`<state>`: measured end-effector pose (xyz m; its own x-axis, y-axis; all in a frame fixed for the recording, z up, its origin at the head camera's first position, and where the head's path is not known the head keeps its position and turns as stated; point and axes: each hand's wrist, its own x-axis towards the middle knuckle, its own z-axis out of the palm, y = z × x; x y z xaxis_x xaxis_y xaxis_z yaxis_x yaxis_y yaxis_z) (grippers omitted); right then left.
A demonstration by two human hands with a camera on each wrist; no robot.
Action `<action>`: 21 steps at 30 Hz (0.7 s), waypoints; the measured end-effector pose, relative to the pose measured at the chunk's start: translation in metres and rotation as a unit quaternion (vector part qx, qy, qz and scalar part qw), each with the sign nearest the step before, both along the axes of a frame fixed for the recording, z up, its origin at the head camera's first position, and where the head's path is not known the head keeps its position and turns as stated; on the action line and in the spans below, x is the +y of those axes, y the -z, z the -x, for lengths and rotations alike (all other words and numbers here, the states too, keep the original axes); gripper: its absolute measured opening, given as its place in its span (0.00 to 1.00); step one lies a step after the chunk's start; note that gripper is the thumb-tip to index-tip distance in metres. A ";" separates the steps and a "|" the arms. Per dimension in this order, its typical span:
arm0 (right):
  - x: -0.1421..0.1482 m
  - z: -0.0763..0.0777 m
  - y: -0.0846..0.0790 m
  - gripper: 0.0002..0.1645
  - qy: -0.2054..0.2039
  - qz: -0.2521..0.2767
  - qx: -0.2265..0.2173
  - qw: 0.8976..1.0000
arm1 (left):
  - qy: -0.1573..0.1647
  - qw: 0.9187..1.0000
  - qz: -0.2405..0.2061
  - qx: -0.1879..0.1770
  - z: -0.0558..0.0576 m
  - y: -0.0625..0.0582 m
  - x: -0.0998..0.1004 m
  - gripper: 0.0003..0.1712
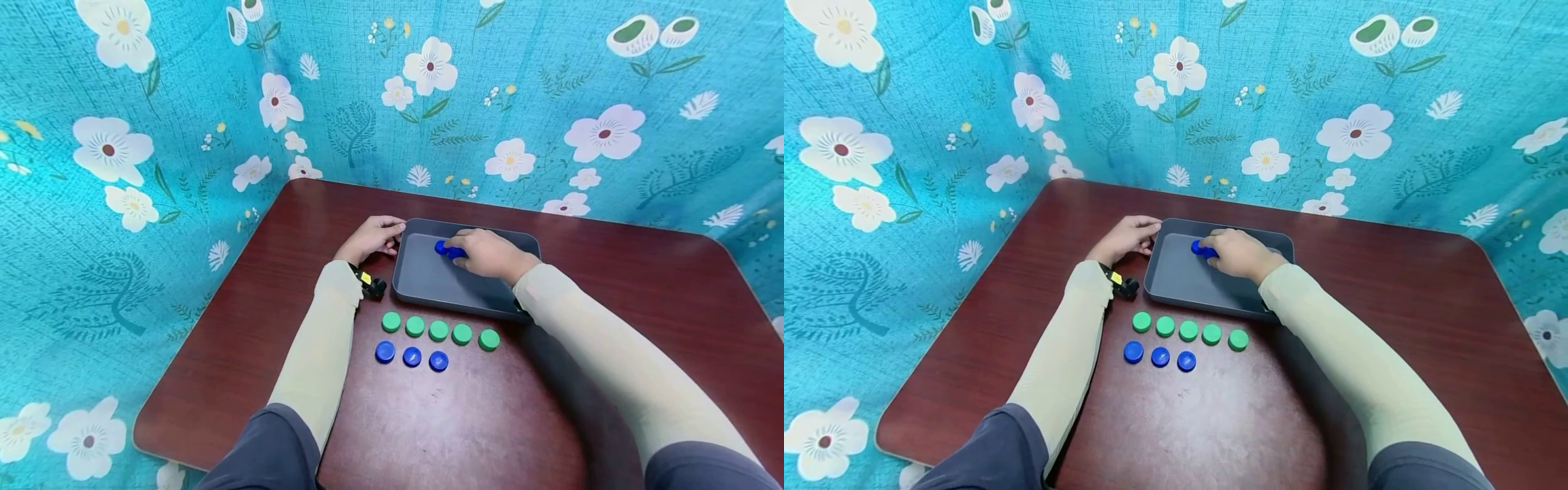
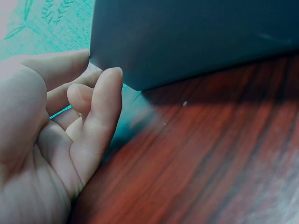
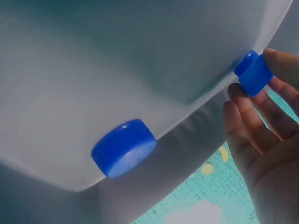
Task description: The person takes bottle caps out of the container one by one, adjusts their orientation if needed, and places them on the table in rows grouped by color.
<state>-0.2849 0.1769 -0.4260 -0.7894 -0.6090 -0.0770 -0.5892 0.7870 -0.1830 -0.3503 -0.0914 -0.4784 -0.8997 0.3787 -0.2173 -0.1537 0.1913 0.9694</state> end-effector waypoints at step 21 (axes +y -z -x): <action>-0.004 -0.022 -0.030 0.23 -0.029 0.021 0.018 0.999 | -0.002 1.000 0.004 0.003 0.000 0.000 0.001 0.19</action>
<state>-0.2630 0.1733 -0.3961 -0.7545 -0.6560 -0.0218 -0.6406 0.7431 -0.1934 -0.3506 -0.0905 -0.4781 -0.9026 0.3731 -0.2146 -0.1483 0.1985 0.9688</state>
